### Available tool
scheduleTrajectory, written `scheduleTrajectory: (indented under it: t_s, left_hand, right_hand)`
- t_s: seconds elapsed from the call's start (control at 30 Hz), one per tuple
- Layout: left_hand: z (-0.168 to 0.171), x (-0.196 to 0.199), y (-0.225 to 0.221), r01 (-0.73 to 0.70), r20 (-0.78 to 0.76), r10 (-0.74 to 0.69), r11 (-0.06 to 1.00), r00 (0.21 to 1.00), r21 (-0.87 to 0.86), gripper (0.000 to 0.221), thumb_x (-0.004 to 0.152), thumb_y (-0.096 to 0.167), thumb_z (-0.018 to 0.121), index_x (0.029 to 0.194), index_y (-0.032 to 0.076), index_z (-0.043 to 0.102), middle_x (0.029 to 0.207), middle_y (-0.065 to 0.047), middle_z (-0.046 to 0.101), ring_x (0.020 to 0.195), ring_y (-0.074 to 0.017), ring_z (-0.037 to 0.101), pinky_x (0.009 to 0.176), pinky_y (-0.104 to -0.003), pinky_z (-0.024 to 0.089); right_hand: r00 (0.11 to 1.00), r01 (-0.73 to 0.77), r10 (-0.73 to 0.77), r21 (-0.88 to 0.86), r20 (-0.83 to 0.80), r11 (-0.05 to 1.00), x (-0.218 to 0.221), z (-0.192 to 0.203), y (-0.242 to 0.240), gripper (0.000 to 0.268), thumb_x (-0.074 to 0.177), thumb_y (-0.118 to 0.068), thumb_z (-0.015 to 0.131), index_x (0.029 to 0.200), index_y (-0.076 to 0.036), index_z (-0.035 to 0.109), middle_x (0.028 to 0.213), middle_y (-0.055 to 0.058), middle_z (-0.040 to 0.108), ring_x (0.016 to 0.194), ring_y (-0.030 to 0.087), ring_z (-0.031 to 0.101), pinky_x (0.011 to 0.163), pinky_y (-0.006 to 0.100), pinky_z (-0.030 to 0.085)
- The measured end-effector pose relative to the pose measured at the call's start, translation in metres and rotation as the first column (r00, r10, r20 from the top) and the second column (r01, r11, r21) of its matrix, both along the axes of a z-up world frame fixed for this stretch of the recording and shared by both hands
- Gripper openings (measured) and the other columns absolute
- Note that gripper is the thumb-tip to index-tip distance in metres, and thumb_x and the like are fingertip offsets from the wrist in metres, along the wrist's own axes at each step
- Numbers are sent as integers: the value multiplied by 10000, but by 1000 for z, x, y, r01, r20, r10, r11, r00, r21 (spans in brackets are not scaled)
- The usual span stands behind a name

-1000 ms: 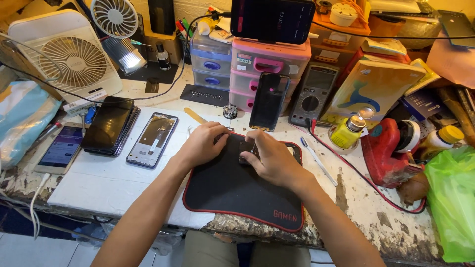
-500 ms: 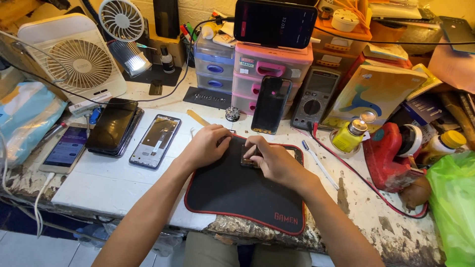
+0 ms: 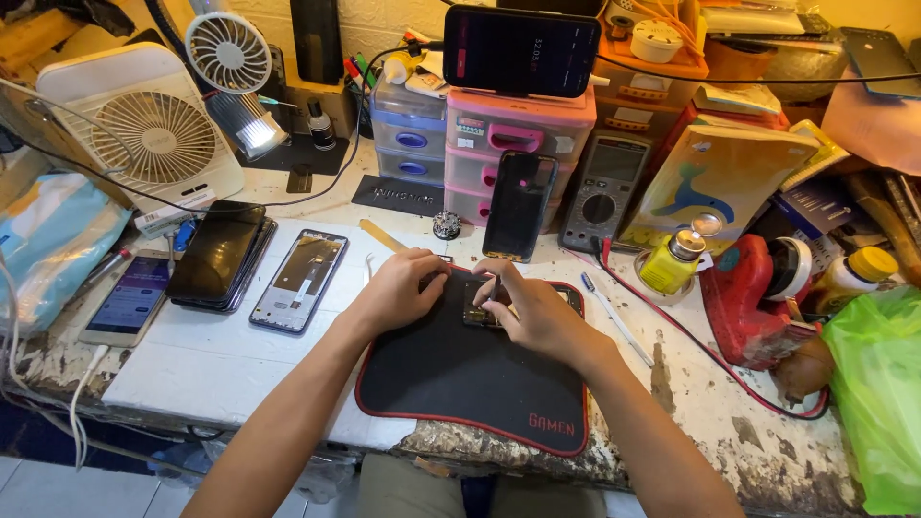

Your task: Reassembling a mobile phone by installing the battery and connecting internal ribbon cables on a repair bench.

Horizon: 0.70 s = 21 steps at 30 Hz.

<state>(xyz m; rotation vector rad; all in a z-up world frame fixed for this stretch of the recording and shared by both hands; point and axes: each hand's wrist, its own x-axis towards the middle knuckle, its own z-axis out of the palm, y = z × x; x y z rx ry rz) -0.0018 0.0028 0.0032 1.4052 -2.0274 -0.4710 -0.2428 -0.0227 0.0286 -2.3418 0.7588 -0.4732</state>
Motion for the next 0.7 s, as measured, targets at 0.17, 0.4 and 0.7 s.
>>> scheduleTrajectory:
  t_s: [0.17, 0.4, 0.7]
  left_hand:
    - [14, -10, 4, 64, -18, -63, 997, 998, 44, 222, 890, 26, 640, 1078, -49, 730, 946, -246, 721, 922, -387, 695, 792, -442, 597]
    - [28, -37, -4, 205, 95, -223, 964, 970, 170, 371, 913, -77, 423, 1228, -80, 619, 1191, -327, 664, 1202, -510, 600, 1003, -563, 519]
    - [8, -58, -11, 167, 505, -217, 976, 835, 144, 292, 927, 40, 472, 1151, 21, 657, 981, -206, 739, 939, -411, 723, 777, -467, 603]
  right_hand:
    - [965, 122, -127, 38, 228, 992, -22, 12, -11, 545, 929, -26, 691, 1377, -167, 415, 956, 194, 751, 889, 369, 771, 829, 480, 623]
    - [964, 228, -190, 206, -187, 952, -42, 47, -8, 434, 923, -83, 704, 1308, -105, 505, 1034, 302, 754, 987, 452, 760, 896, 514, 611]
    - [940, 262, -238, 70, -244, 963, -46, 29, -22, 370, 941, -131, 730, 1240, -134, 512, 983, 255, 740, 905, 386, 771, 801, 397, 625]
